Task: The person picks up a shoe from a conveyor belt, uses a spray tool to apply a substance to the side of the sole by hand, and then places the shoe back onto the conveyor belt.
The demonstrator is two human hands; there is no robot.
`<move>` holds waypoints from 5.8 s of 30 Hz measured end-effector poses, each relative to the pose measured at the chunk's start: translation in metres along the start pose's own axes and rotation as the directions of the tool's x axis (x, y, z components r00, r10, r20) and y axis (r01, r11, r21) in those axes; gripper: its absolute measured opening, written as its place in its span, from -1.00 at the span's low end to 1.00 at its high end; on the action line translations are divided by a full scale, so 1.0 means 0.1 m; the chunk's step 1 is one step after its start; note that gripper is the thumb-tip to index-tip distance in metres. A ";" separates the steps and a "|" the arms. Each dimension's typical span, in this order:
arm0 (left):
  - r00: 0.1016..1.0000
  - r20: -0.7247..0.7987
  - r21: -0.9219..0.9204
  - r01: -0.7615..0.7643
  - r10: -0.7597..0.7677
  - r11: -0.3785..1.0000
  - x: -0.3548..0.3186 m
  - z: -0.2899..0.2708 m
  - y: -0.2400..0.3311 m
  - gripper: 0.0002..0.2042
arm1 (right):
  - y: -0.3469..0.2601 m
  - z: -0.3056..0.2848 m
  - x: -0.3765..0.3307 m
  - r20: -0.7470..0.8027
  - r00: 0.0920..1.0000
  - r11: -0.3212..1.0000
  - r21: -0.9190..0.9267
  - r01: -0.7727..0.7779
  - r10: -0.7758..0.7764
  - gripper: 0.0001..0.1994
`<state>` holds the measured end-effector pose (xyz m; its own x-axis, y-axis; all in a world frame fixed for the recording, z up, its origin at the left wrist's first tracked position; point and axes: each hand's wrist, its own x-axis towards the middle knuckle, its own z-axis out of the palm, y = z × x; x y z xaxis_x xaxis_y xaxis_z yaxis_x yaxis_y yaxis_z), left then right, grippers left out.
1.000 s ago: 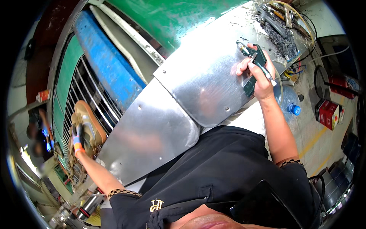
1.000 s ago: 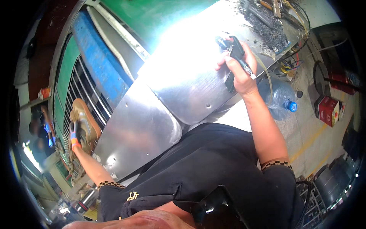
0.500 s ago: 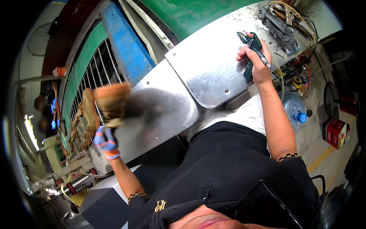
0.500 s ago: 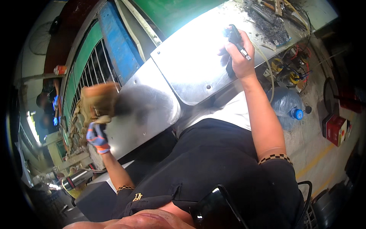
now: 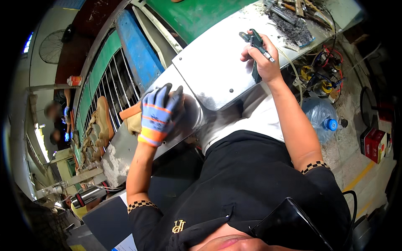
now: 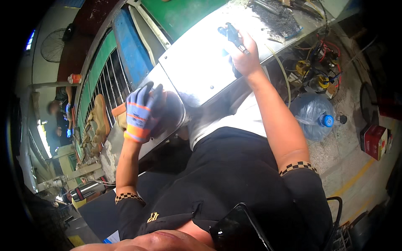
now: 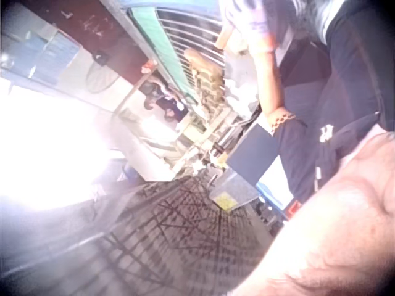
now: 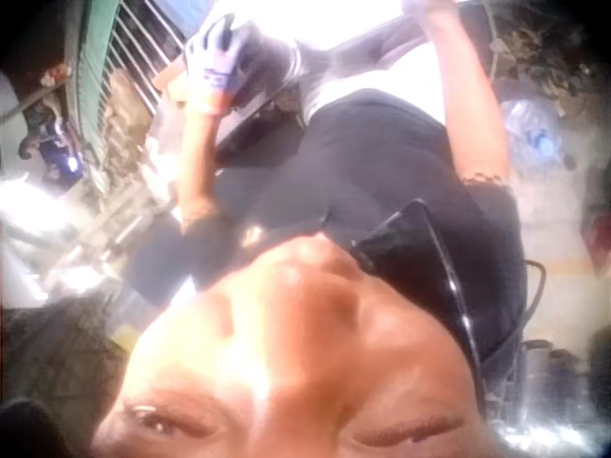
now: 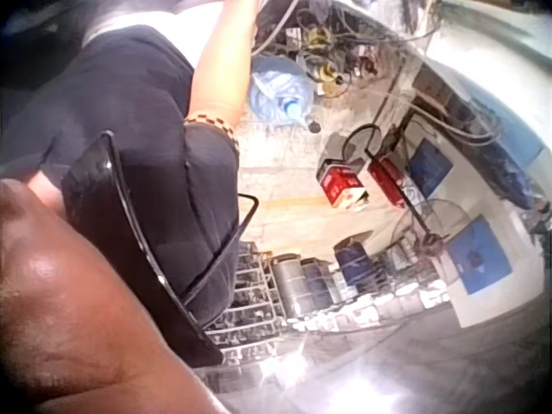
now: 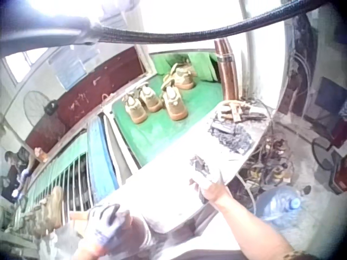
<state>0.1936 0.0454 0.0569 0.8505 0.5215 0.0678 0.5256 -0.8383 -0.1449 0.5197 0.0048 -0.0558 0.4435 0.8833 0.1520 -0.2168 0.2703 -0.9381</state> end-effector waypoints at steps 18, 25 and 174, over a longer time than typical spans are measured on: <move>0.665 -0.557 -0.792 -0.245 -0.497 0.560 0.31 -0.61 -0.56 -0.24 | -0.92 0.48 -0.51 0.340 0.940 0.999 0.013 -0.047 0.040 -0.54; 0.670 -0.482 -0.853 -0.212 -0.565 0.477 0.45 -0.58 -0.71 -0.30 | -1.21 1.30 -0.05 0.549 0.734 0.905 0.107 0.412 -0.399 -0.53; 0.375 0.192 -0.974 0.186 -0.907 -0.129 -0.78 0.11 0.14 -0.44 | 0.01 -0.05 0.23 0.013 0.999 0.999 0.029 0.040 -0.041 -0.59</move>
<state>0.1347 -0.0053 0.0383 -0.1614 0.9864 -0.0325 0.1089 0.0506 0.9928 0.5346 0.0237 -0.0549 0.4409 0.8764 0.1939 -0.2238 0.3166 -0.9218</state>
